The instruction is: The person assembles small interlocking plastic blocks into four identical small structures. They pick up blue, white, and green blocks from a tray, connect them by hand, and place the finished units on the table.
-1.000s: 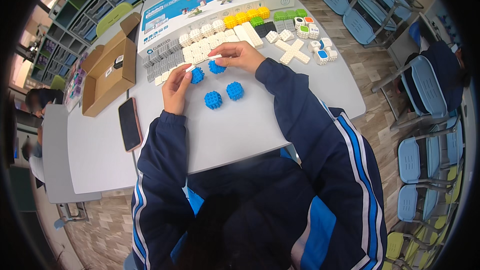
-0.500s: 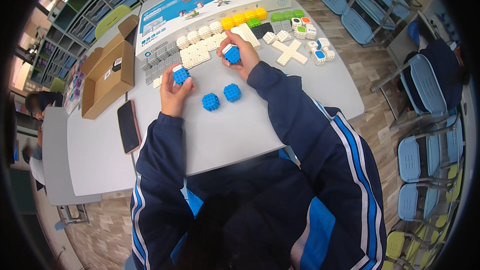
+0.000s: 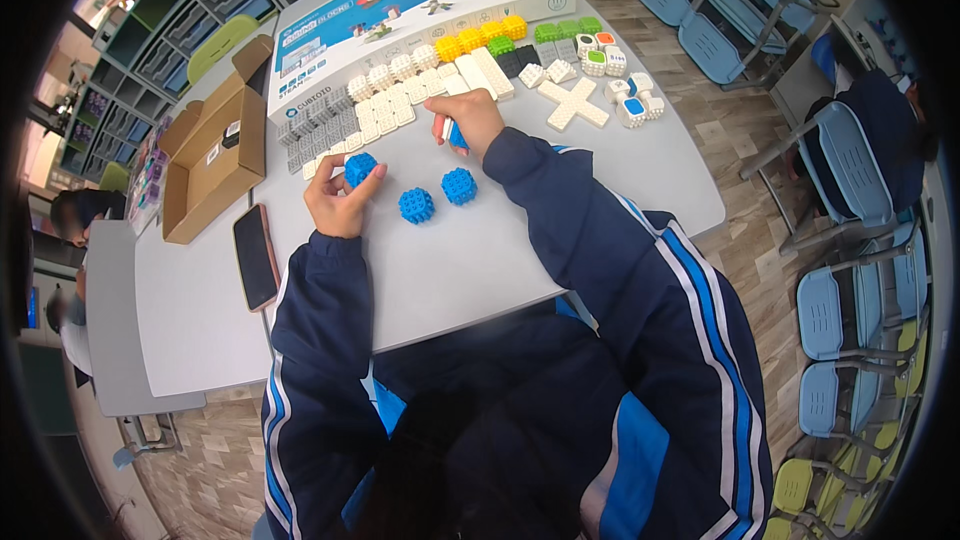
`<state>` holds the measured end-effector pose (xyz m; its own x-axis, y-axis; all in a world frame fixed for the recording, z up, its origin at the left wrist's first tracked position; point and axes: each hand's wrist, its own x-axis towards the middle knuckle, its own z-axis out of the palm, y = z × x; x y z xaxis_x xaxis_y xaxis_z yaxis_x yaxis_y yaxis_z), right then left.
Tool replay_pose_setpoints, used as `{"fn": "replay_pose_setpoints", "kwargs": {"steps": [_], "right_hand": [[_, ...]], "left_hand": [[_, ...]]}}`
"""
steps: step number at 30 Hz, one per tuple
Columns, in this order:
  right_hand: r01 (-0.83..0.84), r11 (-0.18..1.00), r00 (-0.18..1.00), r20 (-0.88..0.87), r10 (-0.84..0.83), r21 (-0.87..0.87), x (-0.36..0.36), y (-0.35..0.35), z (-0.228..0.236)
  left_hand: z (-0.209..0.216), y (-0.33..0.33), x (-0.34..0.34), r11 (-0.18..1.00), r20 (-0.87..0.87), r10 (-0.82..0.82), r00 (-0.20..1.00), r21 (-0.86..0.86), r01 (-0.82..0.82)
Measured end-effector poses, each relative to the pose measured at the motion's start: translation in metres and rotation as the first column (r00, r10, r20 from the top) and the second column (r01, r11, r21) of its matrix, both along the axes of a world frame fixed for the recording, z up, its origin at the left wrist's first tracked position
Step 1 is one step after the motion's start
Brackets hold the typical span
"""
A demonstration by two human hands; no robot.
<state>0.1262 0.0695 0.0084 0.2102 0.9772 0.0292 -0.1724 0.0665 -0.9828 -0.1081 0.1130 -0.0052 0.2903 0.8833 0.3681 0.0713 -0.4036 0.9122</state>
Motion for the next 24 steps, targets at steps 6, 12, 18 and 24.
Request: {"fn": "replay_pose_setpoints", "kwargs": {"steps": [6,12,18,24], "right_hand": [[-0.011,0.999,0.998,-0.067,0.008,-0.032,-0.002,0.002,-0.001],[-0.085,0.991,0.994,0.081,0.077,0.1,-0.002,0.011,-0.013],[-0.084,0.906,0.888,0.444,-0.121,0.414,-0.002,0.012,-0.023],[-0.232,0.896,0.763,0.642,-0.075,0.38,-0.001,0.004,-0.016]], "left_hand": [[0.0,0.005,0.0,0.97,-0.208,-0.112,0.972,0.191,0.153],[0.011,0.002,0.003,0.96,-0.236,-0.136,0.962,0.209,0.187],[0.0,0.007,0.007,0.97,-0.085,-0.218,0.972,0.095,0.225],[-0.005,0.008,0.005,0.95,-0.198,-0.287,0.937,0.071,0.305]]}}
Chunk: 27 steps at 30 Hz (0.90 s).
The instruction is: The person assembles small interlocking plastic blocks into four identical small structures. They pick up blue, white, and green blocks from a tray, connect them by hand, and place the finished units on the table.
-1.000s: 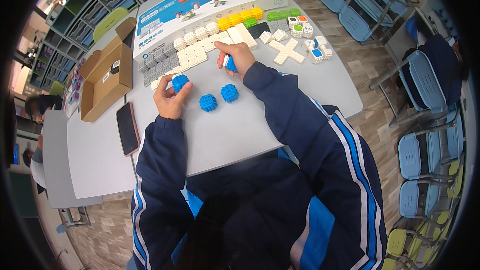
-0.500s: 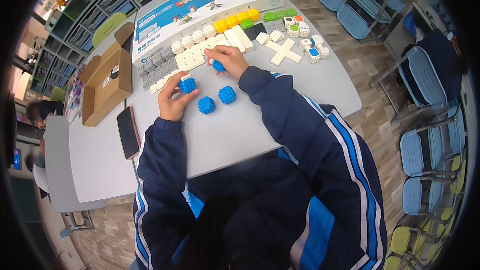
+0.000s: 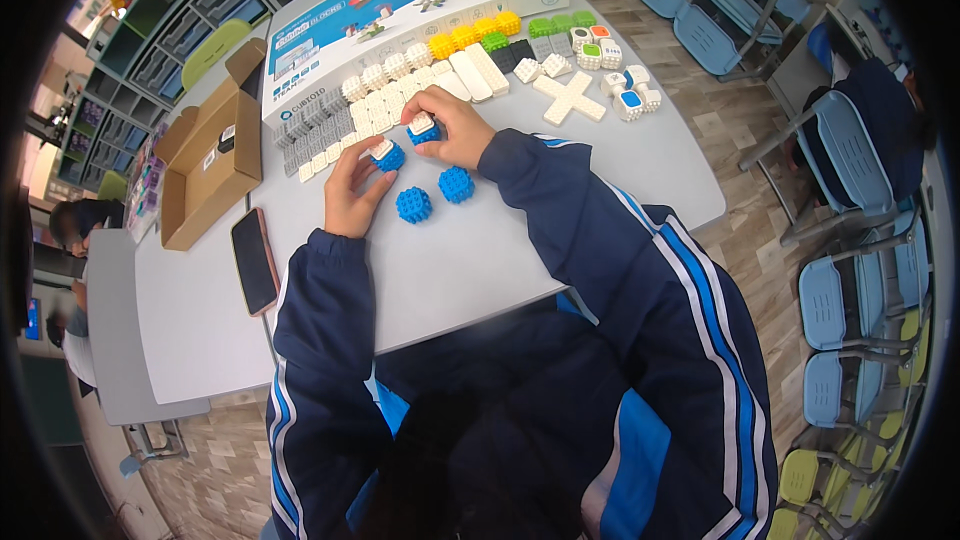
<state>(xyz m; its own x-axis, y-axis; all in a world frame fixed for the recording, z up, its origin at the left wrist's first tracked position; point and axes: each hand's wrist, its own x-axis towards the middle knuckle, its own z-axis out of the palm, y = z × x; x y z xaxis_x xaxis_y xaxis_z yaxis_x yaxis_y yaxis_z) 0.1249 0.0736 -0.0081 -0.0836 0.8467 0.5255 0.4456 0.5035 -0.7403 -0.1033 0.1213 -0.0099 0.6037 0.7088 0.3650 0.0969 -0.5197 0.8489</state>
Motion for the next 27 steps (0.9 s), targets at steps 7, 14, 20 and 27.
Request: {"fn": "replay_pose_setpoints", "kwargs": {"steps": [7,14,20,27], "right_hand": [[-0.045,0.993,0.999,0.013,0.046,-0.111,0.006,-0.001,0.0],[-0.084,0.992,0.995,-0.062,0.079,-0.09,0.007,0.001,-0.002],[-0.048,0.996,0.999,-0.027,0.046,-0.075,0.0,0.0,0.003],[0.033,0.998,0.998,0.048,-0.03,-0.051,0.001,0.003,-0.005]], "left_hand": [[0.0,0.001,0.0,0.993,-0.097,-0.031,0.995,0.113,0.042],[0.002,0.0,0.003,0.989,-0.077,-0.036,0.996,0.143,0.047],[0.003,-0.001,-0.001,0.989,-0.089,-0.027,0.996,0.14,0.039],[0.005,-0.006,0.003,0.989,-0.072,-0.042,0.996,0.141,0.052]]}}
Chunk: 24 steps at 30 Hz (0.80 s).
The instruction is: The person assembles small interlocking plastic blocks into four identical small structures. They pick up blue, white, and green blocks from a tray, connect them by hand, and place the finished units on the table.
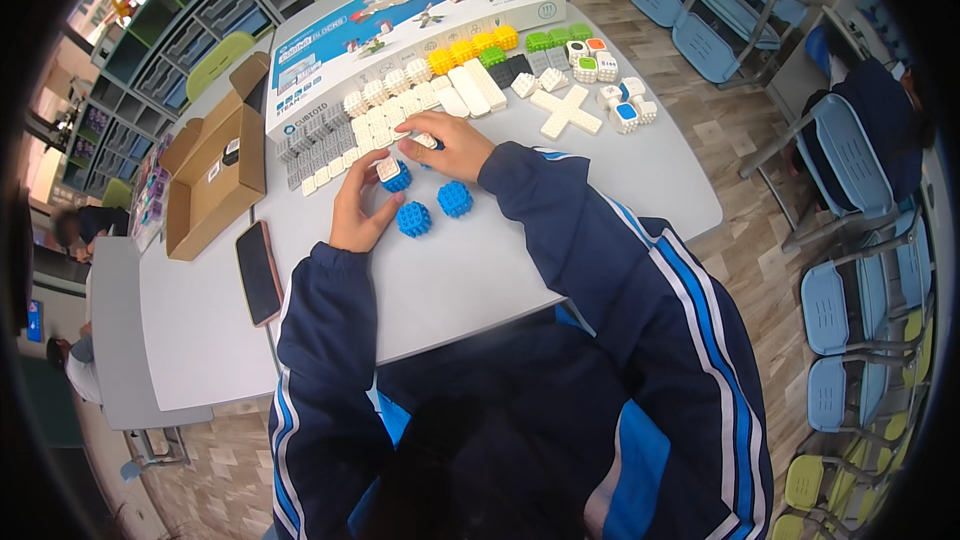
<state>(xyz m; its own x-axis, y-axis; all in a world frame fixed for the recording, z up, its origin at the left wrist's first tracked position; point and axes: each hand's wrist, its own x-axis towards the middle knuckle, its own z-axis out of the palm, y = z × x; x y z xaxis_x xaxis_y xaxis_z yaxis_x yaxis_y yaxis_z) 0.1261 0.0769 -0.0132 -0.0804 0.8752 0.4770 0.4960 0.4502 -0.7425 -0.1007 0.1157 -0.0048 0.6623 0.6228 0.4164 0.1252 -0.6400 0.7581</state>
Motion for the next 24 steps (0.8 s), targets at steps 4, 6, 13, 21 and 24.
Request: {"fn": "replay_pose_setpoints", "kwargs": {"steps": [4,6,13,21,24], "right_hand": [[-0.025,1.0,1.0,0.004,0.025,0.005,0.001,0.005,-0.005],[-0.017,1.0,0.999,-0.031,0.016,-0.02,-0.003,0.005,-0.001],[0.008,0.984,0.998,0.069,0.004,-0.177,-0.004,-0.005,0.009],[0.078,0.982,0.992,-0.083,-0.093,-0.169,-0.007,-0.004,0.008],[0.111,0.992,0.989,-0.092,-0.117,-0.062,-0.007,-0.005,0.005]], "left_hand": [[-0.003,0.008,0.001,0.996,0.032,0.088,0.996,0.012,-0.089],[-0.005,0.016,-0.004,0.981,0.054,0.19,0.98,-0.052,-0.187],[-0.004,0.025,-0.005,0.942,-0.156,0.265,0.952,0.251,-0.221],[-0.006,0.033,0.004,0.892,-0.281,0.325,0.903,0.407,-0.195],[-0.006,0.033,0.006,0.899,-0.297,0.319,0.9,0.396,-0.187]]}}
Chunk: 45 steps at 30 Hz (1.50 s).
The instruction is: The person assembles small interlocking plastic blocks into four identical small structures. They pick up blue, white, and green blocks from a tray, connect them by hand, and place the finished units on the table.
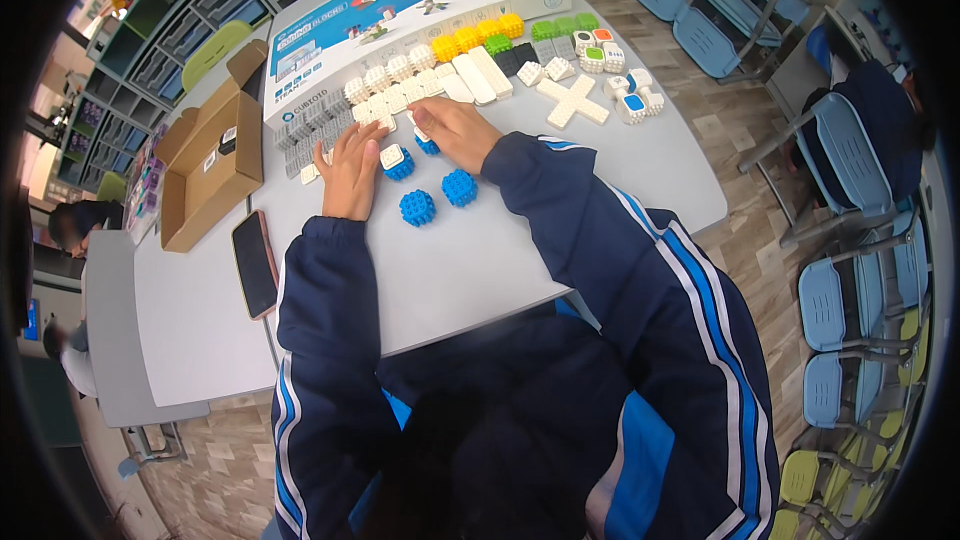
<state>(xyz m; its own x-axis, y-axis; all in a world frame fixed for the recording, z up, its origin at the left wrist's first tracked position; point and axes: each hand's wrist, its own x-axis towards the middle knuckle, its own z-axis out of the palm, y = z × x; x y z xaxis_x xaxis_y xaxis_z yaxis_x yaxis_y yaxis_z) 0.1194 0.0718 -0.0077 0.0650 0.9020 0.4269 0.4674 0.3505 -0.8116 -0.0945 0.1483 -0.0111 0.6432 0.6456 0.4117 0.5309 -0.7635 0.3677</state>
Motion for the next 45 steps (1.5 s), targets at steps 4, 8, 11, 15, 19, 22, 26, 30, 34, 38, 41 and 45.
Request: {"fn": "replay_pose_setpoints", "kwargs": {"steps": [4,8,11,15,19,22,26,30,34,38,41,45], "right_hand": [[0.018,1.0,0.998,0.057,-0.017,-0.018,0.001,-0.003,0.006],[0.044,0.989,0.992,0.121,-0.026,-0.145,0.007,-0.008,0.018],[0.086,0.994,0.982,0.173,-0.075,-0.062,0.004,-0.011,0.02],[0.089,0.993,0.968,0.242,-0.066,-0.082,0.006,-0.013,0.03],[0.124,0.989,0.947,0.307,-0.093,-0.083,0.01,-0.013,0.034],[0.149,0.982,0.935,0.339,-0.101,-0.118,0.011,-0.01,0.033],[0.172,0.972,0.929,0.355,-0.106,-0.16,0.013,-0.01,0.031],[0.179,0.958,0.922,0.379,-0.084,-0.223,0.017,-0.013,0.037],[0.214,0.944,0.916,0.388,-0.103,-0.253,0.021,-0.008,0.029],[0.222,0.948,0.936,0.324,-0.141,-0.229,0.023,-0.007,0.022],[0.209,0.94,0.942,0.315,-0.118,-0.271,0.025,-0.01,0.025],[0.182,0.944,0.951,0.293,-0.099,-0.274,0.023,-0.02,0.035]], "left_hand": [[-0.001,0.001,-0.004,0.999,0.05,-0.022,0.998,-0.036,0.024],[0.003,0.001,-0.009,0.99,0.133,-0.074,0.988,-0.113,0.089],[0.007,0.002,-0.011,0.986,0.129,-0.099,0.987,-0.122,0.115],[0.007,0.001,-0.014,0.988,0.153,-0.09,0.984,-0.111,0.107],[0.003,0.002,-0.013,0.987,0.188,-0.089,0.978,-0.116,0.112],[-0.001,0.003,-0.015,0.99,0.233,-0.108,0.967,-0.065,0.126],[0.006,-0.001,-0.018,0.995,0.236,-0.062,0.97,-0.056,0.077],[0.01,-0.007,-0.02,0.995,0.226,-0.066,0.972,-0.06,0.081],[0.009,-0.008,-0.025,0.993,0.237,-0.057,0.97,-0.089,0.08],[0.008,-0.011,-0.031,0.991,0.253,-0.048,0.966,-0.106,0.077],[0.007,-0.018,-0.033,0.988,0.249,-0.017,0.968,-0.143,0.054],[0.005,-0.025,-0.033,0.994,0.233,-0.014,0.972,-0.105,0.04]]}}
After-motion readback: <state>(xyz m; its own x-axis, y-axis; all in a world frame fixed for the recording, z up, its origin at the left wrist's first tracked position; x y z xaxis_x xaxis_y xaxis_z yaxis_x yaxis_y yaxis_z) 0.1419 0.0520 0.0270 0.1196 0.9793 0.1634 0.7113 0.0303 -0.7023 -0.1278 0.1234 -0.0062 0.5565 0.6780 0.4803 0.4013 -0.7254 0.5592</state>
